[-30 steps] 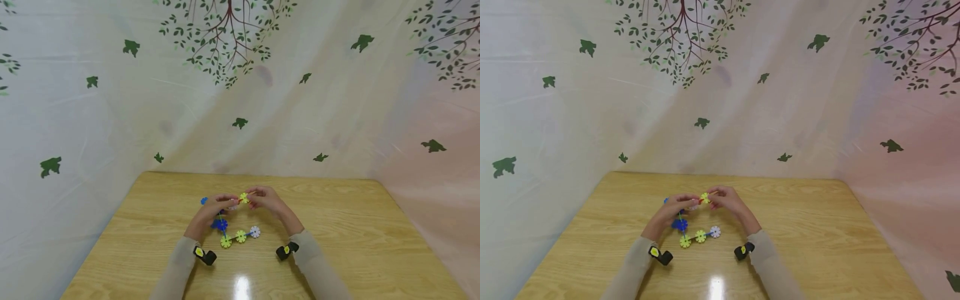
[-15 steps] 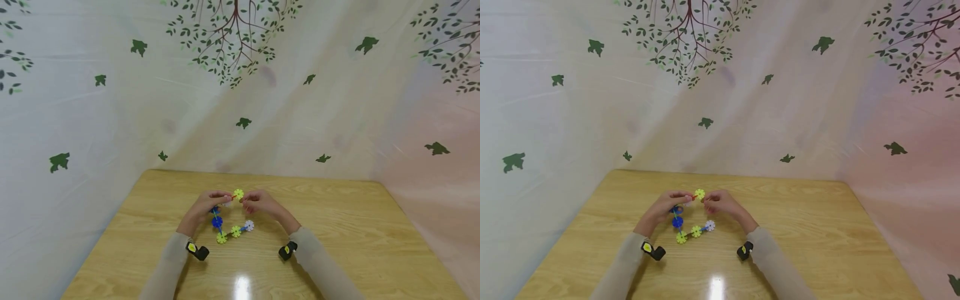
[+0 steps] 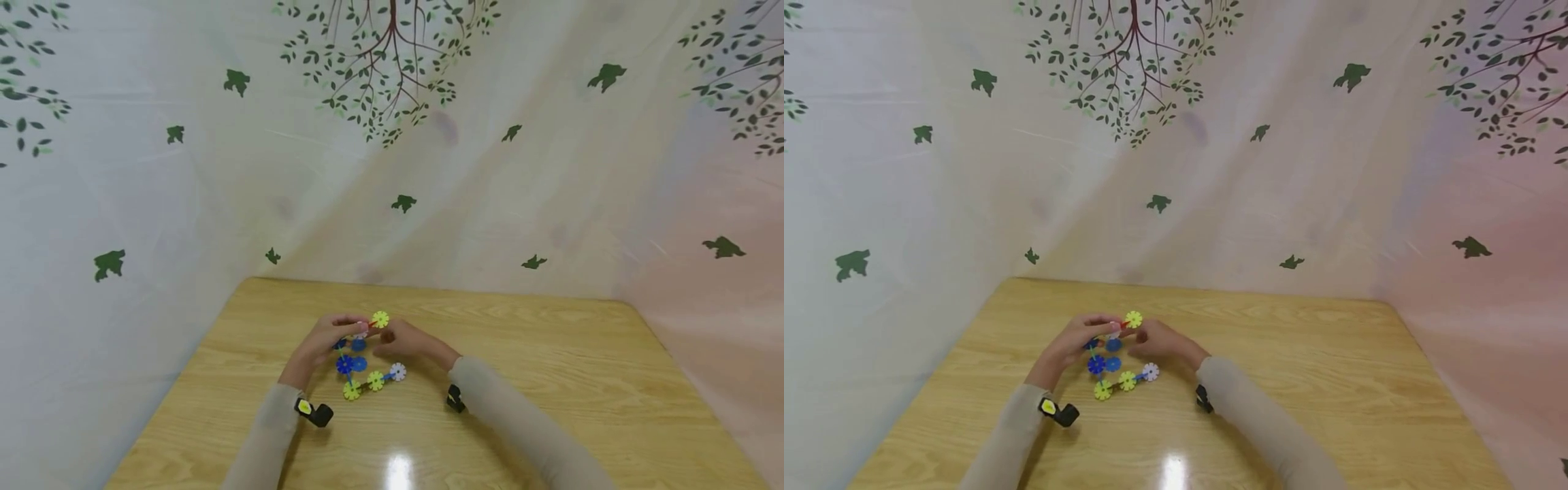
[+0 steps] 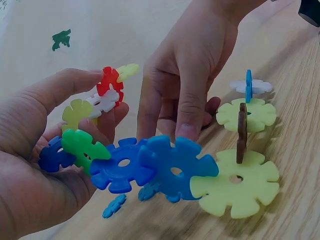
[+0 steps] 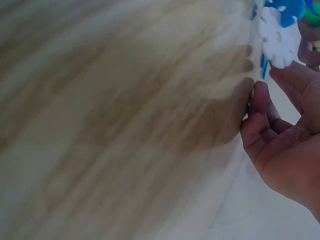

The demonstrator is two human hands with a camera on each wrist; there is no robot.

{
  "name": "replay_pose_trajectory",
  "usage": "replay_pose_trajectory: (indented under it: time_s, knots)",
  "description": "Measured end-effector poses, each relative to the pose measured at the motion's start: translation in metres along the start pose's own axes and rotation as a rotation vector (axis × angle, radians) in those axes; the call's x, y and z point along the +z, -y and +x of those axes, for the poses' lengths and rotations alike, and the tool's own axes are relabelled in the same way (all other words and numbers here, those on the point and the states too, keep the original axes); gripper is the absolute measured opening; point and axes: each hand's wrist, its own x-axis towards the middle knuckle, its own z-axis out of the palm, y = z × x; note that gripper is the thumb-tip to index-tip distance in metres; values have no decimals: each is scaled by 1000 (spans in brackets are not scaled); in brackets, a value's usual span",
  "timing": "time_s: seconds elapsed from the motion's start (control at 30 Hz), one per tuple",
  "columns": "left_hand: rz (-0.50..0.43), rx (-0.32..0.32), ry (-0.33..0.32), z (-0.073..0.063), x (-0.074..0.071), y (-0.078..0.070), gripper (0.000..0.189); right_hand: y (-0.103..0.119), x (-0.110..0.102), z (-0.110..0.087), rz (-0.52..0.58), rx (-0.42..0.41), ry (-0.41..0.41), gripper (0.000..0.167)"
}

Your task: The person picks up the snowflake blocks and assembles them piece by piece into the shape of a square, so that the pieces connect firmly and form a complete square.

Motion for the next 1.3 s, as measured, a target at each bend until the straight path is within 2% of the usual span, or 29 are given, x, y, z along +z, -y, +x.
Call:
replay_pose_trajectory:
  time_s: [0.23, 0.47, 0.73, 1.03, 1.3]
  knots:
    - [-21, -9, -32, -2, -5, 3, 36, 4, 4, 3, -98, -28, 26, 28]
    - [-26, -2, -13, 1, -3, 2, 38, 5, 4, -3, -126, -40, -42, 16]
    - [28, 5, 12, 7, 2, 3, 36, 2, 5, -9, -220, -56, -28, 26]
    - [124, 16, 22, 10, 9, 2, 38, -2, -7, -26, -51, 57, -67, 18]
    - [136, 21, 34, 16, 19, 1, 39, -16, -25, -46, 98, 105, -119, 12]
